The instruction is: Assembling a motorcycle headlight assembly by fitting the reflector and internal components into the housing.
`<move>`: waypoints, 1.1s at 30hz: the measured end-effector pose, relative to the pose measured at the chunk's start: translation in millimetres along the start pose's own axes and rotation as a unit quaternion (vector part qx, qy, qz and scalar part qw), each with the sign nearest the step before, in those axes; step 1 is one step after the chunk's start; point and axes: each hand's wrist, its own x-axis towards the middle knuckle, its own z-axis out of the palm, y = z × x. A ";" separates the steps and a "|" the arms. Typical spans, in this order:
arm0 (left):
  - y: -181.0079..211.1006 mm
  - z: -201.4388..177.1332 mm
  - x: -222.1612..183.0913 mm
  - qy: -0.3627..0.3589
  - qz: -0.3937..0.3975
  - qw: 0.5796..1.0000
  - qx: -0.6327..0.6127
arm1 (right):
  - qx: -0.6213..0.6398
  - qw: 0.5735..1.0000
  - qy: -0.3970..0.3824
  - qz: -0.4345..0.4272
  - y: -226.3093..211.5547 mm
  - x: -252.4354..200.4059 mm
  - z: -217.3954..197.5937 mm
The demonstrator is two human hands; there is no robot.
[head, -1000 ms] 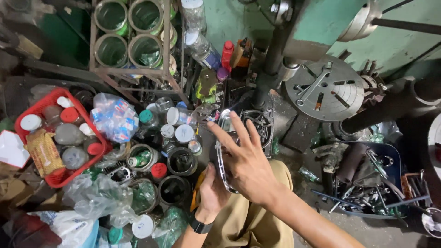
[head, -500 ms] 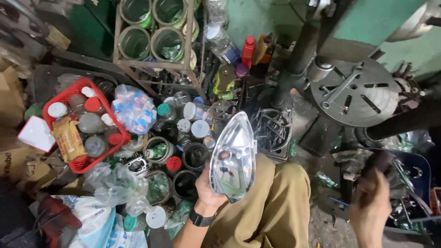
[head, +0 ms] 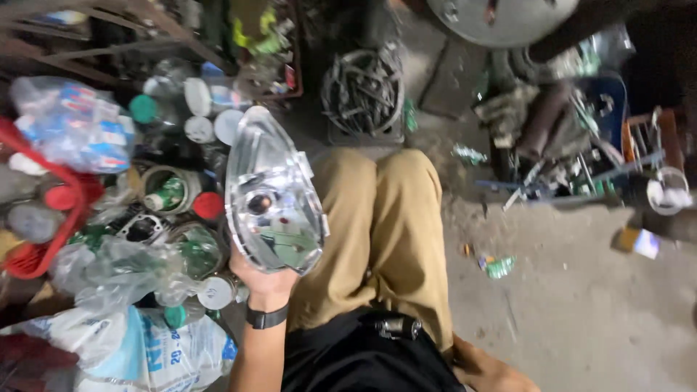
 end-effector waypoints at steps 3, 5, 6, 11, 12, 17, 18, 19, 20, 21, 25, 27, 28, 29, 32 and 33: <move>4.6 16.1 -11.5 -0.016 -0.023 0.999 0.022 | 0.114 0.985 -0.089 0.096 -127.4 -9.3 15.0; 6.7 23.8 -17.3 -0.050 -0.023 0.997 0.049 | 0.185 0.960 -0.152 0.148 -207.7 -18.0 36.2; 9.7 14.5 -19.9 -0.048 -0.025 0.997 0.051 | 0.187 0.959 -0.152 0.152 -220.6 -25.2 43.7; 23.6 -16.0 -32.9 0.027 0.007 0.994 0.102 | -0.289 0.932 0.211 -0.054 -240.7 -37.2 80.2; 23.5 -14.9 -35.2 0.028 0.006 0.994 0.102 | -0.289 0.932 0.210 -0.052 -257.8 -45.0 85.7; 17.6 -12.5 -39.0 -0.030 -0.020 0.997 0.072 | -0.222 0.820 0.201 -0.487 -291.2 -60.9 96.5; 16.5 -13.7 -39.9 -0.030 -0.021 0.997 0.072 | -0.222 0.820 0.202 -0.487 -292.3 -60.7 97.4; 15.5 -15.0 -40.7 -0.040 -0.020 0.996 0.075 | -0.223 0.789 0.148 -0.552 -293.3 -60.4 98.5; 13.8 -15.8 -41.2 -0.051 -0.018 0.995 0.078 | -0.222 0.752 0.094 -0.614 -294.5 -59.7 98.9; 11.8 -15.9 -42.0 -0.052 -0.019 0.995 0.078 | -0.221 0.751 0.095 -0.614 -295.8 -60.2 100.5; 7.7 -3.4 -45.4 -0.076 -0.027 0.994 0.069 | -0.293 0.712 0.018 -0.637 -302.7 -59.3 105.3; 8.2 1.7 -45.6 -0.081 -0.037 0.994 0.054 | -0.324 0.701 -0.009 -0.635 -306.0 -55.1 105.8; 8.8 -0.2 -45.7 -0.061 -0.026 0.995 0.072 | -0.353 0.680 -0.038 -0.641 -306.5 -52.7 105.9; 9.3 -2.1 -45.7 -0.040 -0.014 0.995 0.089 | -0.382 0.658 -0.066 -0.645 -307.0 -50.3 105.8; 10.8 -8.6 -48.3 -0.073 -0.007 0.995 0.073 | -0.409 0.637 -0.076 -0.649 -310.9 -46.6 105.4; 11.3 -8.4 -48.8 -0.073 -0.006 0.995 0.074 | -0.408 0.637 -0.076 -0.650 -309.6 -44.4 105.8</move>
